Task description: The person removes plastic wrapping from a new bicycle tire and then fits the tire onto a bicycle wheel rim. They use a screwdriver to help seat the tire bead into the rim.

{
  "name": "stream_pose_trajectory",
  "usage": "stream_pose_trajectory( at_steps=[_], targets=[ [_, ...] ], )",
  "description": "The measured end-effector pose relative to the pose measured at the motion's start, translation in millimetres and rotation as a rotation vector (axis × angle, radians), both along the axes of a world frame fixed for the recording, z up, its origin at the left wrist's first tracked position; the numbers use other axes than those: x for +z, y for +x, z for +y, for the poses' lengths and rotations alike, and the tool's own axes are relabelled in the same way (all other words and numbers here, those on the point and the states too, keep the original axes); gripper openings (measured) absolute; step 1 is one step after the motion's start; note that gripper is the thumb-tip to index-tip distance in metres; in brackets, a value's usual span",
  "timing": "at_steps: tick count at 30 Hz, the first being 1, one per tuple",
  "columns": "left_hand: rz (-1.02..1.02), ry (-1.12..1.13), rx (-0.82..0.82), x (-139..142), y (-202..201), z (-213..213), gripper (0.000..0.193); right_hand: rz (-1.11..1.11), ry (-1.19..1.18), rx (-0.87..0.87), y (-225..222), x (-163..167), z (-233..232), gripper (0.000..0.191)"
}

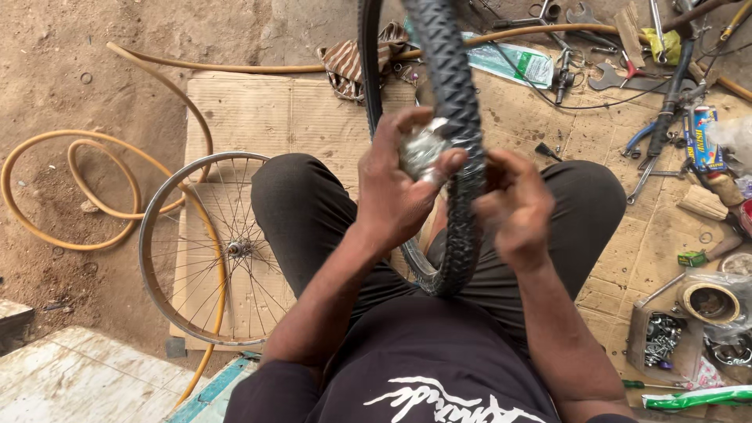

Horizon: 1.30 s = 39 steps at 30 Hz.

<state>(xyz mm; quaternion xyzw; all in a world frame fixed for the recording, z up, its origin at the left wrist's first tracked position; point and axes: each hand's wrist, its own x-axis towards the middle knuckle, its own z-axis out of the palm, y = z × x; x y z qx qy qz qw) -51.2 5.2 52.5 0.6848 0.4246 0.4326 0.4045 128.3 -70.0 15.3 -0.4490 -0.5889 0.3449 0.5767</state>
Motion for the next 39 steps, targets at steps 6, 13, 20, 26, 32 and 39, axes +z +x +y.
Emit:
stream_pose_trajectory(
  at_steps=[6,13,20,26,32,39],
  targets=[
    [-0.057,0.054,0.027,1,8,18,0.044,0.193,-0.125,-0.051,-1,4,-5,0.045],
    [-0.263,-0.123,0.074,-24,6,21,0.029,-0.679,0.269,-0.309,-6,31,4,0.043],
    [-0.443,-0.580,-0.051,-20,10,25,0.040,-1.055,0.210,-0.354,-26,49,15,0.038],
    [-0.194,-0.402,0.064,-29,-3,44,0.043,-0.113,0.310,-0.357,-7,28,12,0.009],
    [-0.302,-0.554,-0.018,-57,-14,40,0.033,0.283,-0.381,-0.383,12,-35,40,0.006],
    [-0.126,-0.435,-0.429,-66,-13,32,0.047,-0.219,-0.821,0.053,-10,-110,43,0.011]
  ],
)
